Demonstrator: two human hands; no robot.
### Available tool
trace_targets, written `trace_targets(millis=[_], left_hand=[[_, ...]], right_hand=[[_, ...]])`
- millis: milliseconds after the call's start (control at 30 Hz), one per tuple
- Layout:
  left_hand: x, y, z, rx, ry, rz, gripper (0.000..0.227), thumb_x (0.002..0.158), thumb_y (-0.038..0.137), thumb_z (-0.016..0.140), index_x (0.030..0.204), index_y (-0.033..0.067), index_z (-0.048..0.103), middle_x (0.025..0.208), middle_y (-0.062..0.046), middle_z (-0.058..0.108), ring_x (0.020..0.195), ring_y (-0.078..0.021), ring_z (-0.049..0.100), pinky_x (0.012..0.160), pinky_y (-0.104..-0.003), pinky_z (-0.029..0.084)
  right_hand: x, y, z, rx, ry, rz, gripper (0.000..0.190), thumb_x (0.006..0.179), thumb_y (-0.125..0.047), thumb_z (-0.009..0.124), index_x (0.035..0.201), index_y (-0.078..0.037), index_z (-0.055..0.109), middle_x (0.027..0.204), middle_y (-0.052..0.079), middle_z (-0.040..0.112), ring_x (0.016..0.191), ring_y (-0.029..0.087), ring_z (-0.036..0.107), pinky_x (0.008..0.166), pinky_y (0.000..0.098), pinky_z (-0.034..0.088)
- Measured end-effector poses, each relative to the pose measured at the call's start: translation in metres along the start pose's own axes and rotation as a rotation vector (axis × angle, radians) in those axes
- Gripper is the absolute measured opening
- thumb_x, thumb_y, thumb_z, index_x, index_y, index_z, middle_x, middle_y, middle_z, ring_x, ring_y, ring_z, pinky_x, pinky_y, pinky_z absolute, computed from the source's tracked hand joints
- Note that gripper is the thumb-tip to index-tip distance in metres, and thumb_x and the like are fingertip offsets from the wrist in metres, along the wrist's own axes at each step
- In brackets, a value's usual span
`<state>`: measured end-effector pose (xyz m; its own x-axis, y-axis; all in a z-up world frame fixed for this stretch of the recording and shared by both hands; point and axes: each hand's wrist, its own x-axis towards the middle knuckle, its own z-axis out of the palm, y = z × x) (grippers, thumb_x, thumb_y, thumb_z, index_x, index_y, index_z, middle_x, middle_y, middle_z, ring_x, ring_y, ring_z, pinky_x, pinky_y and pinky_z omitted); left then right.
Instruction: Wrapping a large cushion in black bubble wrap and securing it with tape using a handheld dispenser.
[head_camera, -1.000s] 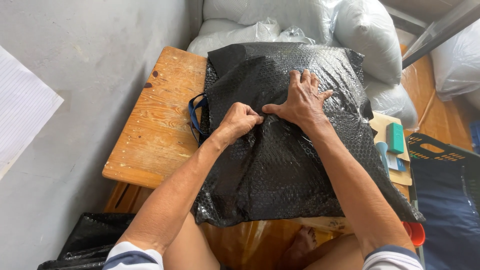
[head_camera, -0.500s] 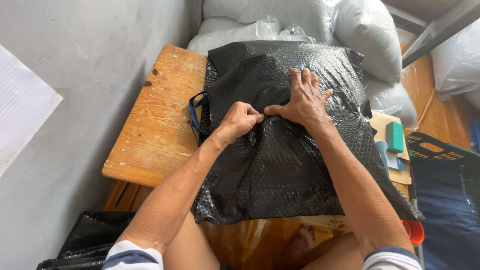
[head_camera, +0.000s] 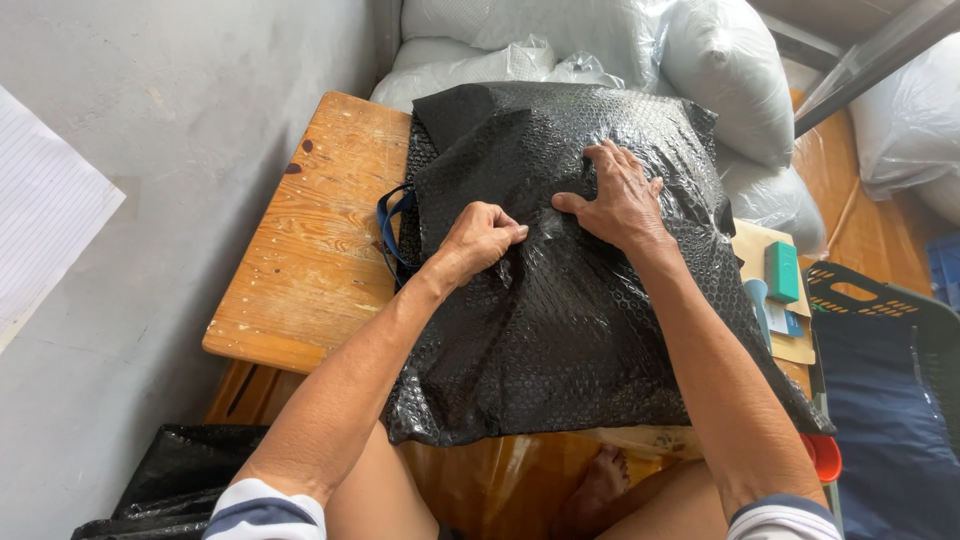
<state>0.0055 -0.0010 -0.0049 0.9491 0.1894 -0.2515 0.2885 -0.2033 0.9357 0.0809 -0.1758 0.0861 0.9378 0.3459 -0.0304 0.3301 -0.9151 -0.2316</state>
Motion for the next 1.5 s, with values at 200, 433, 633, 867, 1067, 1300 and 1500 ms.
trace_targets(millis=[200, 433, 633, 867, 1067, 1300, 1500], left_hand=[[-0.006, 0.001, -0.001, 0.004, -0.007, 0.003, 0.023, 0.078, 0.033, 0.077, 0.091, 0.0139, 0.081, 0.092, -0.014, 0.075, 0.098, -0.0317, 0.073, 0.080, -0.040, 0.056], [-0.004, -0.002, -0.002, 0.031, 0.007, 0.007, 0.023, 0.078, 0.033, 0.078, 0.092, 0.0158, 0.080, 0.089, -0.010, 0.075, 0.097, -0.0285, 0.073, 0.081, -0.039, 0.056], [0.006, -0.008, 0.002, -0.062, 0.045, 0.021, 0.043, 0.084, 0.054, 0.073, 0.099, 0.0143, 0.079, 0.091, -0.012, 0.075, 0.099, -0.0297, 0.073, 0.084, -0.041, 0.057], [0.004, -0.005, -0.002, 0.026, 0.060, -0.005, 0.054, 0.087, 0.066, 0.066, 0.107, 0.0165, 0.076, 0.100, -0.010, 0.077, 0.106, -0.0287, 0.073, 0.089, -0.041, 0.057], [-0.030, 0.025, -0.016, 0.039, -0.015, 0.051, 0.063, 0.081, 0.064, 0.071, 0.111, 0.0080, 0.072, 0.111, -0.017, 0.075, 0.117, -0.0349, 0.068, 0.100, -0.046, 0.053], [-0.004, -0.004, 0.000, 0.139, 0.012, 0.132, 0.030, 0.082, 0.043, 0.081, 0.088, 0.0142, 0.075, 0.091, -0.005, 0.072, 0.098, -0.0265, 0.072, 0.088, -0.042, 0.056], [-0.007, -0.001, -0.006, 0.177, 0.010, 0.138, 0.029, 0.087, 0.040, 0.076, 0.087, 0.0116, 0.074, 0.096, -0.010, 0.071, 0.105, -0.0329, 0.070, 0.091, -0.046, 0.055]], right_hand=[[-0.027, -0.043, -0.025, 0.035, -0.018, 0.097, 0.116, 0.067, -0.069, 0.086, 0.155, -0.011, 0.038, 0.165, 0.024, 0.030, 0.153, 0.041, 0.022, 0.112, 0.0815, 0.016], [-0.017, -0.039, -0.012, 0.020, -0.032, 0.117, 0.114, 0.071, -0.065, 0.085, 0.156, -0.009, 0.034, 0.166, 0.025, 0.025, 0.155, 0.042, 0.014, 0.113, 0.0819, 0.006], [-0.010, -0.018, -0.009, 0.193, -0.038, 0.107, 0.111, 0.073, -0.071, 0.083, 0.154, -0.011, 0.036, 0.167, 0.024, 0.024, 0.155, 0.041, 0.013, 0.112, 0.0819, 0.008], [-0.016, -0.038, -0.003, 0.036, 0.000, 0.156, 0.110, 0.075, -0.066, 0.081, 0.157, -0.010, 0.032, 0.168, 0.024, 0.020, 0.156, 0.041, 0.011, 0.113, 0.0804, 0.003], [-0.020, -0.018, -0.017, 0.140, -0.046, 0.072, 0.117, 0.071, -0.079, 0.077, 0.156, -0.011, 0.034, 0.168, 0.025, 0.019, 0.156, 0.043, 0.011, 0.112, 0.0820, 0.005], [-0.025, -0.015, -0.011, -0.038, -0.133, -0.005, 0.146, 0.051, -0.079, 0.088, 0.164, -0.018, 0.019, 0.170, 0.026, 0.005, 0.156, 0.045, 0.002, 0.111, 0.0822, -0.002], [-0.025, -0.014, -0.015, 0.017, -0.149, -0.029, 0.150, 0.046, -0.077, 0.091, 0.165, -0.019, 0.020, 0.169, 0.030, 0.004, 0.156, 0.048, 0.001, 0.110, 0.0824, -0.005]])
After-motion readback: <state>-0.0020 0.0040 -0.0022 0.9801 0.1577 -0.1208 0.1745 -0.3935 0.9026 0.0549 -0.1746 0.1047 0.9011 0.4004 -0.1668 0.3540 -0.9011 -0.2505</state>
